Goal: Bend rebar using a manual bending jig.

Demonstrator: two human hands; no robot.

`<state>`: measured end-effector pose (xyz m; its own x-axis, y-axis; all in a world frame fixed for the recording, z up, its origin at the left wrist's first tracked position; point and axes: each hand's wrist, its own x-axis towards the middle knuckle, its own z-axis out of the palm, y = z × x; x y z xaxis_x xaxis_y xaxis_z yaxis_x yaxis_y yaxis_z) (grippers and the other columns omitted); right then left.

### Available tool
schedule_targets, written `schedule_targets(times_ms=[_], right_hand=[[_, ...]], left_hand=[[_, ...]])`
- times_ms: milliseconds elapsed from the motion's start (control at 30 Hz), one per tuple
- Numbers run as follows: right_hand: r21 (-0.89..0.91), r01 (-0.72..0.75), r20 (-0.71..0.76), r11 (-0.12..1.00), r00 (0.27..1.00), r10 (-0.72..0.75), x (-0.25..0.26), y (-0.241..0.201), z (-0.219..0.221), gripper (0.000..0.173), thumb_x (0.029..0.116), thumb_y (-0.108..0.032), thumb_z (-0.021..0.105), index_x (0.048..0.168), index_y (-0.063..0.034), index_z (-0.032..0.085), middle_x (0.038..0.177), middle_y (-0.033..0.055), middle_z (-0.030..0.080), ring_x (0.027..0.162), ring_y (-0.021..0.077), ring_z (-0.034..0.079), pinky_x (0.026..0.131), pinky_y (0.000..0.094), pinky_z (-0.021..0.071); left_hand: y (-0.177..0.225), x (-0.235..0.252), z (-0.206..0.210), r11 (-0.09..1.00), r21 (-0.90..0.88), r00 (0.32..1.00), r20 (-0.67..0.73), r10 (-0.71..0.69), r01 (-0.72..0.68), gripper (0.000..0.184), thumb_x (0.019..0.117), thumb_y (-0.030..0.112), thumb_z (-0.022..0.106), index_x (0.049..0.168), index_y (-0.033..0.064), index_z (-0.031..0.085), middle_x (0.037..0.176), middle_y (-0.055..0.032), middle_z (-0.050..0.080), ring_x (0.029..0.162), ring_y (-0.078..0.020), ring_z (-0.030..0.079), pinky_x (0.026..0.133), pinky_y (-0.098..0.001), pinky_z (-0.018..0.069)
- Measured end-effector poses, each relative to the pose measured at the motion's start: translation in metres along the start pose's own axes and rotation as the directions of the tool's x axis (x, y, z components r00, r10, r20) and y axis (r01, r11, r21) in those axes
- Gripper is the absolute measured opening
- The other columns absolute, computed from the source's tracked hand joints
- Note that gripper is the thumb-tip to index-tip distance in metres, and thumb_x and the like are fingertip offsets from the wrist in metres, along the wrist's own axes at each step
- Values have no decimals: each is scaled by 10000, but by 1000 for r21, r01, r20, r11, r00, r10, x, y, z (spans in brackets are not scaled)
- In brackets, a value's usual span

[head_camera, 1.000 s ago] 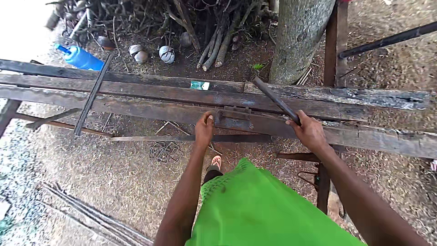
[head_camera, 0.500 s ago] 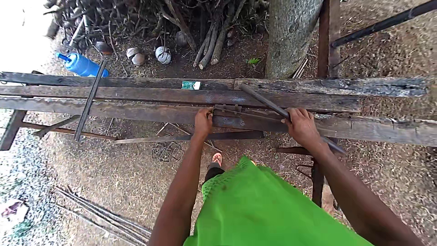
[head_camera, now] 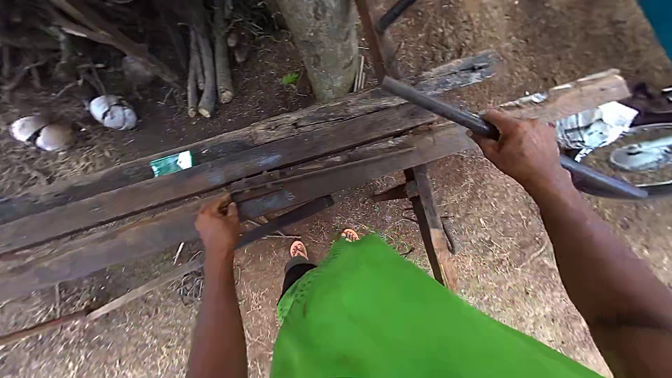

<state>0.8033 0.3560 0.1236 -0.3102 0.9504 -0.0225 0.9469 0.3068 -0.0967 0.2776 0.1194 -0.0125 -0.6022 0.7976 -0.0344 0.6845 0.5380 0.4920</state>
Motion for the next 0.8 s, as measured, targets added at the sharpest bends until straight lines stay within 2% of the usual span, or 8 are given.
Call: schedule_targets(times_ms=[67, 133, 233, 300, 367, 467, 633, 800], right_hand=[[-101, -26, 50, 995, 998, 31, -6, 37, 8, 267, 1038, -336, 585, 1152, -107, 661, 842, 305, 670, 775, 578, 655, 583, 715, 448], [-163, -4, 88, 987, 996, 19, -10, 75, 19, 212, 1032, -254, 595, 1185, -130, 674, 887, 295, 686, 791, 570, 660, 599, 712, 452], [-189, 28, 124, 982, 992, -4, -17, 119, 33, 217, 1007, -143, 633, 1215, -133, 695, 984, 266, 712, 858, 530, 682, 731, 719, 480], [-182, 42, 147, 982, 989, -15, -17, 136, 41, 194, 1002, -112, 640, 1186, -118, 702, 999, 255, 712, 917, 501, 690, 825, 711, 478], [-166, 60, 172, 984, 985, -31, -15, 146, 50, 182, 1001, -93, 640, 1170, -110, 708, 1018, 243, 714, 954, 485, 689, 874, 700, 467], [-146, 81, 188, 986, 981, -53, -8, 149, 61, 193, 1007, -100, 639, 1182, -112, 720, 1050, 226, 727, 966, 467, 698, 896, 687, 473], [-148, 78, 214, 986, 976, -45, 12, 141, 74, 223, 1013, -125, 638, 1221, -135, 718, 1078, 218, 731, 965, 463, 700, 900, 671, 479], [-138, 177, 187, 974, 971, -150, 30, 151, 77, 209, 987, -95, 672, 1185, -131, 725, 1056, 207, 734, 973, 442, 702, 907, 656, 479]], left_hand=[[0, 0, 0, 1000, -10, 1000, -10, 0, -1, 298, 1003, 100, 612, 1278, 8, 682, 1241, -240, 680, 1120, -377, 679, 988, -580, 521], [2, -1, -3, 1000, -20, 1000, -7, -4, 4, 299, 1003, 97, 607, 1274, -6, 678, 1244, -252, 675, 1108, -378, 680, 978, -576, 519], [4, -2, -5, 999, -28, 1000, -11, -27, 27, 286, 996, 93, 616, 1254, -11, 684, 1219, -254, 680, 1074, -376, 684, 961, -570, 522], [7, -3, -6, 999, -26, 999, -6, -45, 44, 291, 1001, 95, 614, 1264, -11, 680, 1225, -256, 679, 1073, -371, 685, 963, -562, 522], [7, -2, -6, 998, -13, 998, -2, -56, 56, 297, 1007, 103, 604, 1277, 5, 682, 1249, -252, 671, 1091, -367, 680, 972, -558, 517], [2, -1, -3, 999, -21, 999, -21, -34, 34, 291, 998, 89, 609, 1265, 3, 687, 1252, -251, 669, 1107, -360, 676, 975, -551, 520], [3, -2, -1, 998, -41, 998, -46, -41, 40, 289, 993, 61, 613, 1264, -11, 684, 1264, -249, 663, 1116, -344, 677, 980, -517, 528], [4, -3, 2, 998, -55, 998, -58, -38, 34, 281, 995, 59, 617, 1253, -40, 670, 1256, -265, 652, 1086, -356, 675, 965, -534, 528]])
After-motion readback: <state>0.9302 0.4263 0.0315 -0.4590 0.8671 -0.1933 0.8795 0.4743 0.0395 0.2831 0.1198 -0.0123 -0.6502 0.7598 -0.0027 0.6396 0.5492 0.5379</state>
